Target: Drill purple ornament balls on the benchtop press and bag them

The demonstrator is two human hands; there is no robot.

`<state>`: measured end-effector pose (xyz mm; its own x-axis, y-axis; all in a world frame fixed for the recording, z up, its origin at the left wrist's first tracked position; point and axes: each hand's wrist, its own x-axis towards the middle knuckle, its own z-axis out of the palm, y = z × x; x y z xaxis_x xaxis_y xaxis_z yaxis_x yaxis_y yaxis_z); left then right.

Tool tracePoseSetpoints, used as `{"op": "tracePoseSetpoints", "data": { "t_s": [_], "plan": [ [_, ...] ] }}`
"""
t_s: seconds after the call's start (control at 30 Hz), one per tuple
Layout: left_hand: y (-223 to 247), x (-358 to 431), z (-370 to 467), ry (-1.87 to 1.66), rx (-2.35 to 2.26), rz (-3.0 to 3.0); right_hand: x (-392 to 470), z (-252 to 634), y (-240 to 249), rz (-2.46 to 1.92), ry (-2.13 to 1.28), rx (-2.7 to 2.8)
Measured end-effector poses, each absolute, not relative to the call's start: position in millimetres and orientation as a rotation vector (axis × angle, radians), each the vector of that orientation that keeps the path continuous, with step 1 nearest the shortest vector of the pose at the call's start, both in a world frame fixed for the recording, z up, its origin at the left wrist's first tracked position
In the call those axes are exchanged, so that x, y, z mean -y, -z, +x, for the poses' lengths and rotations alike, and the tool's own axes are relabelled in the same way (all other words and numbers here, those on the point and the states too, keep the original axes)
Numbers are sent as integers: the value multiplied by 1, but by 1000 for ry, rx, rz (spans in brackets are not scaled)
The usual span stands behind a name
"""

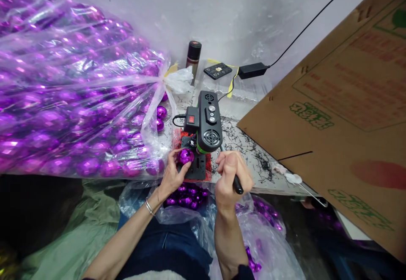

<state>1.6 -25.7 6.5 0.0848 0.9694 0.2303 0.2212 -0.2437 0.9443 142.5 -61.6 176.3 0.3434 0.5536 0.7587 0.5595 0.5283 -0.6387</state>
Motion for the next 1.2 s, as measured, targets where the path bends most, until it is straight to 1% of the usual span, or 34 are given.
{"op": "tracePoseSetpoints", "data": {
  "t_s": [0.23, 0.37, 0.67, 0.87, 1.03, 1.2],
  "plan": [
    [-7, 23, 1, -1106, -1305, 1924, 63, 143, -173, -1083, 27, 1310],
    [-4, 20, 0, -1126, -1288, 2049, 64, 143, -171, -1079, 31, 1317],
    [-12, 10, 7, -1074, -1192, 2025, 65, 144, -167, -1098, 58, 1326],
    [-22, 13, -4, -1081, -1112, 2043, 66, 144, -164, -1093, 78, 1334],
    [-25, 11, -8, -1087, -1176, 2011, 67, 143, -163, -1105, 84, 1336],
    [-21, 9, 8, -1079, -1219, 1993, 68, 143, -164, -1127, 89, 1343]
  ]
}}
